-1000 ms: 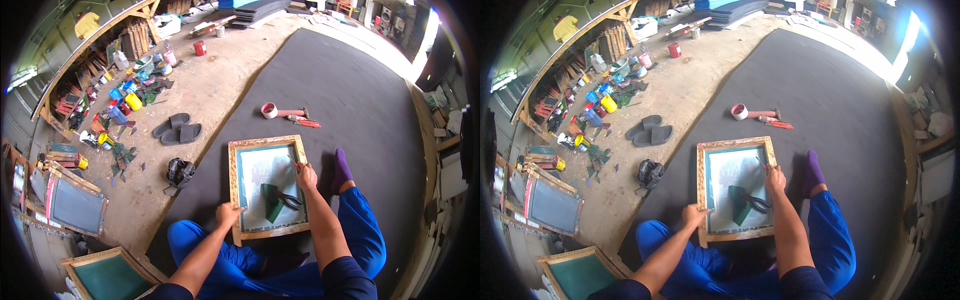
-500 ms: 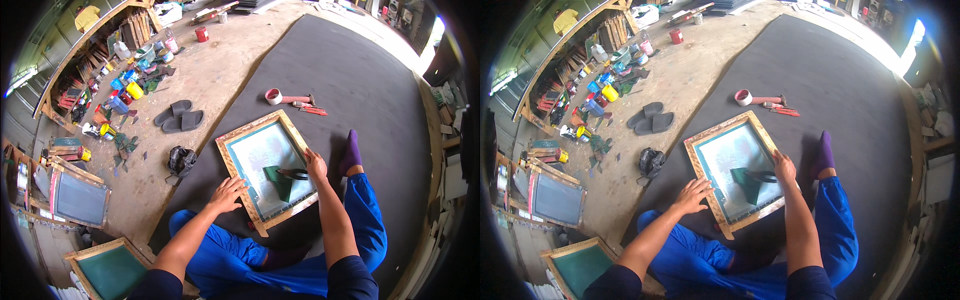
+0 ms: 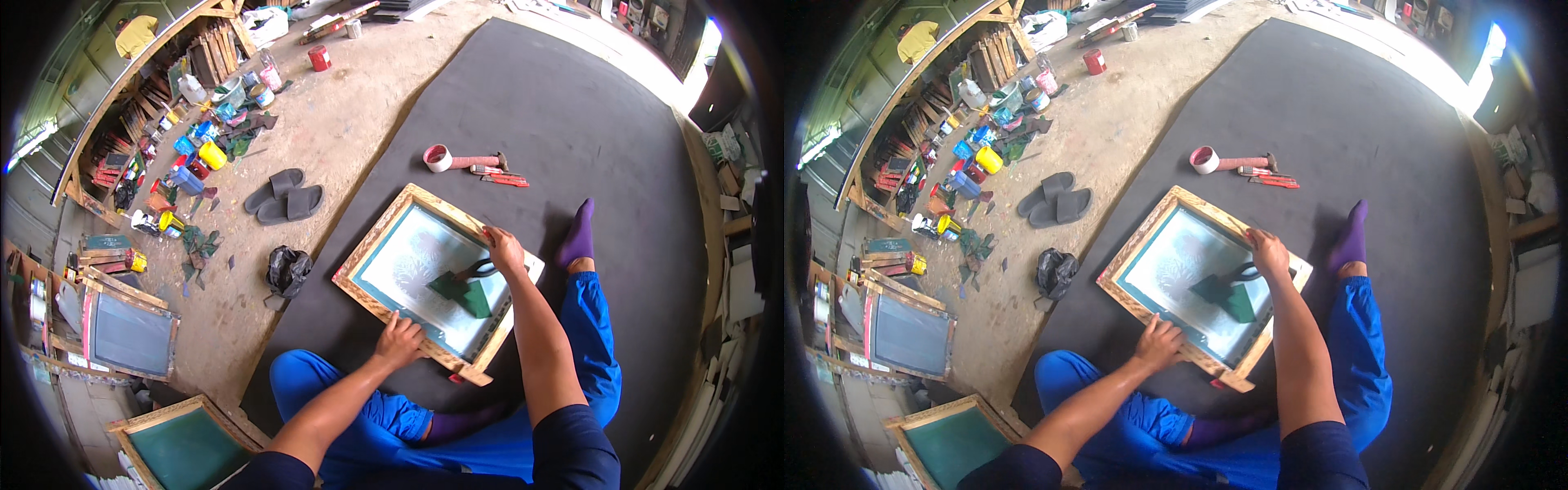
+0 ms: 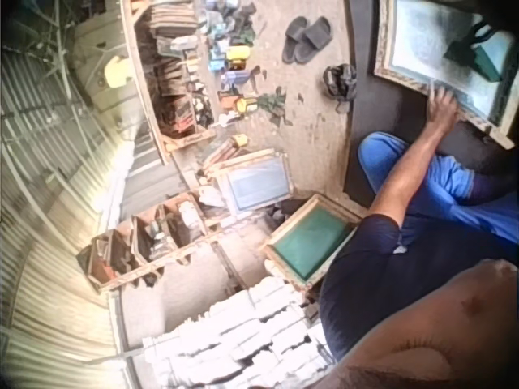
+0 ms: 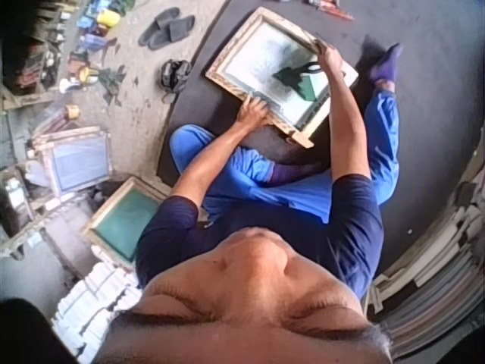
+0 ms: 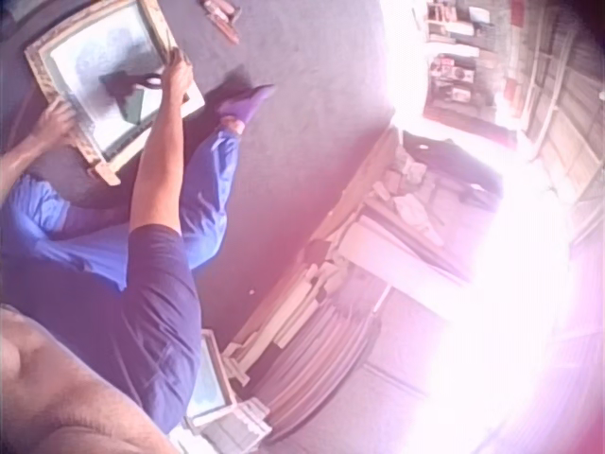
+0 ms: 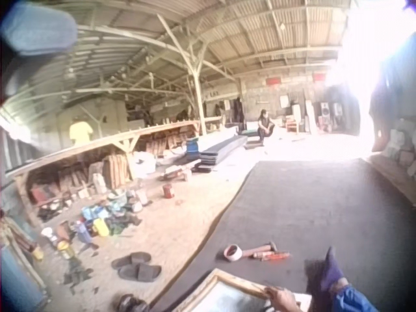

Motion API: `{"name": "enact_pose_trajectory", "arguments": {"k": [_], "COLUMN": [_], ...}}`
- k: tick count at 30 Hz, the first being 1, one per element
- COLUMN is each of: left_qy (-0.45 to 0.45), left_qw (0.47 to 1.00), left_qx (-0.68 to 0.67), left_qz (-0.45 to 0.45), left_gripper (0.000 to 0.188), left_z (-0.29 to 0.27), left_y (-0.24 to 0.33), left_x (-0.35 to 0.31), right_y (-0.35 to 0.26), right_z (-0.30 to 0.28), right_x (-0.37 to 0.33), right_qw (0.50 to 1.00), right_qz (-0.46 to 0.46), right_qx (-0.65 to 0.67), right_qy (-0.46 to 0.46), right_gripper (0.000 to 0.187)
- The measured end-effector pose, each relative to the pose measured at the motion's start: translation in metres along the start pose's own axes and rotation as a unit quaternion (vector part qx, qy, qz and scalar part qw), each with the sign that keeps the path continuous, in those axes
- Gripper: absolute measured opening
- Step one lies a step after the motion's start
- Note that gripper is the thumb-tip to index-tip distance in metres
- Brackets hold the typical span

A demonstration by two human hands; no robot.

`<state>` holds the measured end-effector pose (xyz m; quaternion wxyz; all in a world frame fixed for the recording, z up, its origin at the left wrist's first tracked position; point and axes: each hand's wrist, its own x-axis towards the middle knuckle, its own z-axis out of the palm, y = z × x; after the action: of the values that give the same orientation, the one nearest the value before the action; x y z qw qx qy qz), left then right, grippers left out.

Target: The person sits on the floor and uses a small knife to trim the edges of a wooden frame. They then use pliers to remove small pieces from the frame's edge.

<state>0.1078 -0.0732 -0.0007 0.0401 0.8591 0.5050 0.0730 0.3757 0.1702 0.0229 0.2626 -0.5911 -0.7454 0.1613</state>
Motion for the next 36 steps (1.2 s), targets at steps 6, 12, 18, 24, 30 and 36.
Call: {"name": "enact_pose_trajectory", "arguments": {"k": [6,12,18,24,30,36], "left_qy": [0.015,-0.057,-0.035,-0.005,0.025,0.053], "left_qw": [0.995,0.988,0.987,0.988,0.989,0.986], "left_qx": [-0.019,-0.096,-0.071,-0.088,-0.068,-0.091], "left_qz": [-0.101,-0.111,-0.14,-0.126,-0.127,-0.129], "left_gripper": [0.059,0.06,0.065,0.047,0.044,0.045], "left_z": [0.024,0.02,-0.008,-0.004,0.001,-0.004], "left_y": [0.063,0.056,-0.017,-0.019,-0.006,-0.001], "left_x": [0.052,0.072,0.023,0.01,-0.014,-0.019], "right_y": [0.0,0.036,-0.001,-0.057,-0.079,-0.077], "right_z": [0.0,-0.015,0.001,0.071,0.104,0.103], "right_x": [-0.035,-0.098,-0.095,-0.078,-0.073,-0.077], "right_qw": [0.995,0.974,0.993,0.995,0.98,0.972], "right_qz": [0.066,0.037,0.054,-0.016,-0.087,-0.101], "right_qx": [-0.072,-0.183,-0.064,-0.035,-0.12,-0.135], "right_qy": [0.016,0.129,-0.077,-0.096,-0.13,-0.162], "right_gripper": [0.023,0.032,0.032,0.023,0.023,0.03]}}
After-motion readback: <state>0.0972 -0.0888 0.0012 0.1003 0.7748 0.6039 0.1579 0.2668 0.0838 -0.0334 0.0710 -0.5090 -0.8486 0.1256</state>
